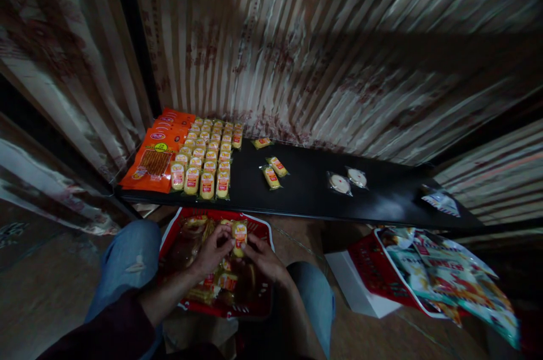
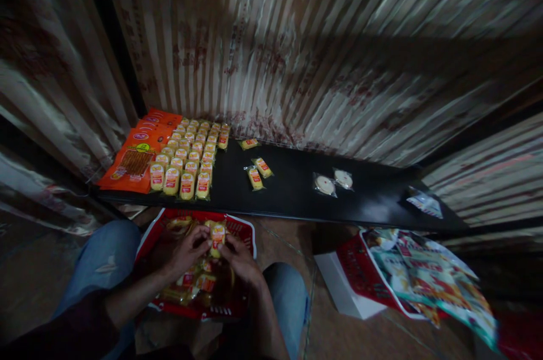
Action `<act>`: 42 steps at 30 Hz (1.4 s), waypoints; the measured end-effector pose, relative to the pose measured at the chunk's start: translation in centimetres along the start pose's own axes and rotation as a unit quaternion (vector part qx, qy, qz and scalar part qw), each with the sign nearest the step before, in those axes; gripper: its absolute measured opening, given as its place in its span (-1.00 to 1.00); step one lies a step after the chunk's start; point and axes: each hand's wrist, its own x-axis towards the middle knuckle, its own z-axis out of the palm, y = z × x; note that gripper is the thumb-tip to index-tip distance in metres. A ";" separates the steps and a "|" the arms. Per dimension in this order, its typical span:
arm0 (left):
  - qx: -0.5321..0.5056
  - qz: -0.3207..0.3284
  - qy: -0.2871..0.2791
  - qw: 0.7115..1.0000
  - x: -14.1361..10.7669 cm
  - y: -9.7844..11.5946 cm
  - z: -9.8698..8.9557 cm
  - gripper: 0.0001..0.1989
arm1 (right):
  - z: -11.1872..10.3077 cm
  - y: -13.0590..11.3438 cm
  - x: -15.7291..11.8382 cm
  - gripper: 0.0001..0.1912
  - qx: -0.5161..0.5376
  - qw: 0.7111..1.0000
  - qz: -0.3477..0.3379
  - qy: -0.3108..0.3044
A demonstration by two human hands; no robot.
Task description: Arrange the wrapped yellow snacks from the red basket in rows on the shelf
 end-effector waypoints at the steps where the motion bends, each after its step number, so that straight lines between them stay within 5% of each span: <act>1: 0.015 0.020 0.014 1.000 0.0 0.1 0.0 -0.76 | 0.1 -0.1 0.1 -0.57 0.012 1.000 0.002 -0.006; 8: 0.096 0.087 0.069 0.989 0.3 0.7 -0.1 -0.86 | 0.5 -1.4 0.7 -0.54 0.047 0.999 -0.002 -0.025; 15: 0.118 0.108 0.066 0.985 1.4 3.7 0.3 -0.85 | 0.5 -3.6 1.9 -0.58 0.013 0.990 -0.071 0.121; 22: 0.147 0.135 0.102 0.975 4.4 6.4 1.5 -0.76 | -1.2 -5.6 5.4 -0.64 -0.020 0.983 -0.130 0.129; 31: 0.052 0.073 0.086 0.992 7.6 6.5 2.1 -0.66 | -2.6 -5.5 9.6 -0.62 -0.062 0.965 -0.132 0.219; 42: 0.144 0.068 0.111 0.981 10.3 10.1 3.2 -0.65 | -3.1 -6.6 13.6 -0.59 -0.061 0.941 -0.164 0.290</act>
